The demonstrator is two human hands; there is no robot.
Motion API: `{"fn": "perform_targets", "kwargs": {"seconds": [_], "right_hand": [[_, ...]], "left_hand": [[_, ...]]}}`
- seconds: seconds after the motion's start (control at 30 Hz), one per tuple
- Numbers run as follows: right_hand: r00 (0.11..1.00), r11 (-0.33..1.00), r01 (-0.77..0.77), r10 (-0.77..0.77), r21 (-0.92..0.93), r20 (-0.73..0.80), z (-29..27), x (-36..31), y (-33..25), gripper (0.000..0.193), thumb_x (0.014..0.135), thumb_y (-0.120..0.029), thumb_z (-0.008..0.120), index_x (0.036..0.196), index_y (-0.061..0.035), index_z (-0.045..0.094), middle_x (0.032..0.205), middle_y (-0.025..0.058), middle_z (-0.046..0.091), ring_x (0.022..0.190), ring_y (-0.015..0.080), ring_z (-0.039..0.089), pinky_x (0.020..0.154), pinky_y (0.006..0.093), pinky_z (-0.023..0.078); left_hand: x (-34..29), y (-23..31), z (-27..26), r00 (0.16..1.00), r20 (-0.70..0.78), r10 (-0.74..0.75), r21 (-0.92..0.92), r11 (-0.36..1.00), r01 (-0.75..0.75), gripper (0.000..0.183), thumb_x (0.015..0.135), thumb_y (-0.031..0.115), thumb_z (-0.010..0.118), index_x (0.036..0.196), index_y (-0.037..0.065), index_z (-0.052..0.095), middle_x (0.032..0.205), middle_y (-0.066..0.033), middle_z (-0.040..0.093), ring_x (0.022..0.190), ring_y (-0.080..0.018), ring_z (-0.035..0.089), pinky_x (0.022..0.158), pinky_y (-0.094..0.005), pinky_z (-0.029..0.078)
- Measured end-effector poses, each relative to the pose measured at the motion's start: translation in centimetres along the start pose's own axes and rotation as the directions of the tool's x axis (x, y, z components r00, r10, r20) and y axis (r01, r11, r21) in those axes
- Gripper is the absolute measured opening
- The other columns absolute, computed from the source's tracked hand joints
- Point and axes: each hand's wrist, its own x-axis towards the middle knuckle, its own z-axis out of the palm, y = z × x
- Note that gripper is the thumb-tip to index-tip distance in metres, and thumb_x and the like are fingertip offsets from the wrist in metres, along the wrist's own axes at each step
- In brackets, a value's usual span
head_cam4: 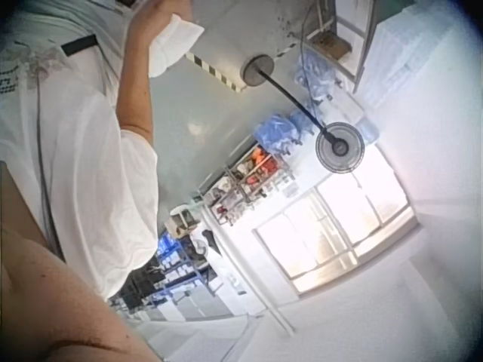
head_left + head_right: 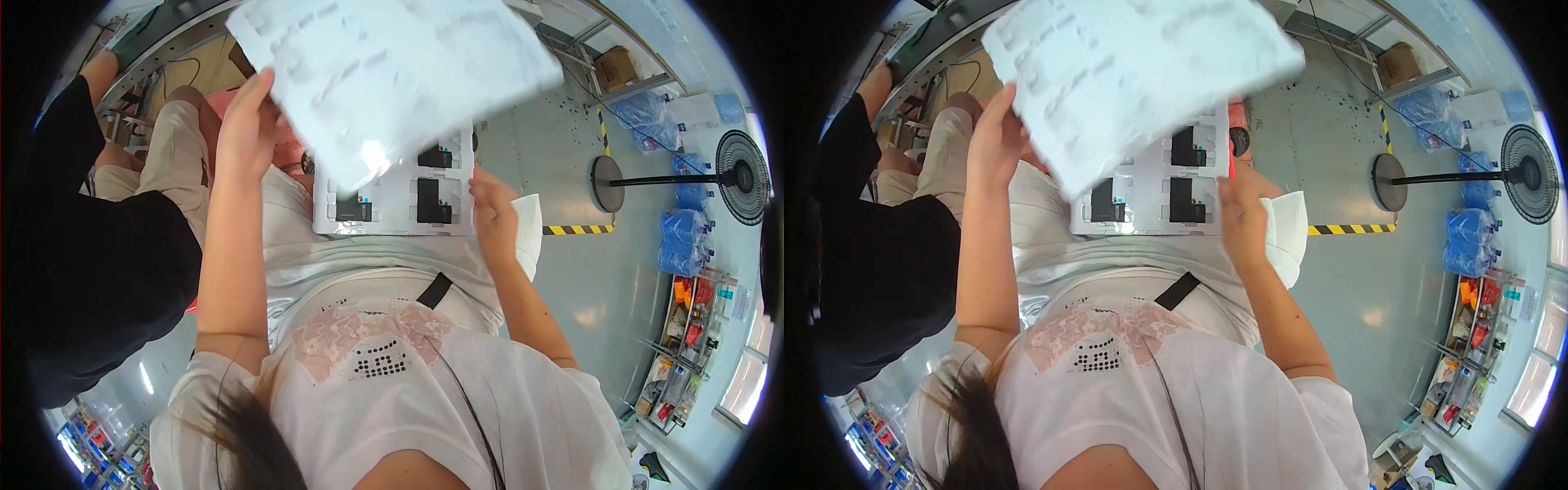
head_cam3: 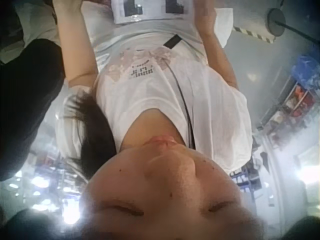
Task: The person places small black electronic components into a white foam tray. They repeatedly pick up the components and insert them into designated slots, then lift the tray to place it into a blue bin on the table. The process is repeated for multiple components throughout the clip.
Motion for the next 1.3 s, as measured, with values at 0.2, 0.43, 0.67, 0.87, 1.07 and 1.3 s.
{"fn": "perform_targets", "kwargs": {"seconds": [0.2, 0.43, 0.67, 0.87, 1.07, 1.3], "right_hand": [[0.887, 0.623, -0.442, 0.411, 0.646, 0.211, -0.4, 4.5, -0.5, 0.051, 0.094, -0.046, 0.046, 0.107, 0.0003, 0.061, 0.090, 0.0065, 0.062, 0.082, 0.0144, 0.056, 0.074, 0.0255, 0.043], [0.978, 0.981, -0.169, 0.155, -0.098, -0.140, 3.3, 8.6, 9.9, 0.049, 0.082, -0.040, 0.066, 0.100, 0.0044, 0.062, 0.078, 0.0092, 0.059, 0.070, 0.0169, 0.052, 0.063, 0.0313, 0.042], [0.932, 0.946, -0.324, 0.324, 0.027, -0.160, 4.5, 10.4, 8.8, 0.052, 0.079, -0.043, 0.068, 0.101, 0.0037, 0.064, 0.075, 0.0110, 0.062, 0.071, 0.0193, 0.056, 0.068, 0.0325, 0.045], [0.913, 0.930, -0.362, 0.343, -0.055, -0.220, 4.9, 10.2, 7.4, 0.055, 0.079, -0.045, 0.068, 0.101, 0.0050, 0.063, 0.080, 0.0115, 0.063, 0.075, 0.0200, 0.058, 0.073, 0.0322, 0.046], [0.930, 0.976, -0.180, 0.130, -0.120, -0.343, 5.0, 9.1, 8.1, 0.040, 0.084, -0.030, 0.066, 0.102, 0.0044, 0.061, 0.086, 0.0105, 0.061, 0.075, 0.0207, 0.057, 0.071, 0.0327, 0.046], [0.844, 0.887, 0.441, -0.462, -0.137, -0.272, 3.4, 18.8, -9.8, 0.014, 0.086, -0.009, 0.062, 0.096, 0.0003, 0.061, 0.082, 0.0086, 0.060, 0.070, 0.0171, 0.055, 0.064, 0.0283, 0.045]], "left_hand": [[-3.7, -4.0, -4.6, 0.983, -0.156, -0.096, 0.378, 0.914, 0.149, 0.028, 0.090, 0.025, 0.058, 0.108, 0.003, 0.062, 0.095, -0.0021, 0.064, 0.084, -0.0101, 0.058, 0.076, -0.0238, 0.045], [-0.6, -17.0, -6.0, 0.932, -0.054, 0.359, 0.904, 0.413, -0.107, 0.032, 0.089, 0.025, 0.055, 0.104, -0.003, 0.061, 0.091, -0.0208, 0.064, 0.088, -0.0327, 0.059, 0.082, -0.0380, 0.045], [-0.3, -15.8, -4.9, 0.973, -0.220, 0.063, 0.744, 0.656, 0.126, 0.036, 0.092, 0.029, 0.049, 0.102, -0.004, 0.061, 0.101, -0.0261, 0.060, 0.094, -0.0380, 0.057, 0.083, -0.0415, 0.043], [-0.5, -17.5, -4.2, 0.939, -0.201, 0.280, 0.871, 0.490, 0.040, 0.034, 0.092, 0.025, 0.047, 0.103, -0.005, 0.060, 0.105, -0.0277, 0.059, 0.101, -0.0398, 0.055, 0.087, -0.0416, 0.043], [-1.3, -14.5, -3.1, 0.970, -0.233, 0.069, 0.777, 0.613, 0.144, 0.033, 0.093, 0.021, 0.048, 0.107, -0.007, 0.058, 0.114, -0.0274, 0.056, 0.107, -0.0411, 0.052, 0.094, -0.0402, 0.040], [2.6, -3.4, -2.6, 0.834, 0.032, 0.551, 0.800, 0.486, -0.352, 0.021, 0.092, 0.012, 0.053, 0.104, -0.004, 0.060, 0.105, -0.0148, 0.061, 0.101, -0.0249, 0.057, 0.091, -0.0334, 0.042]]}}
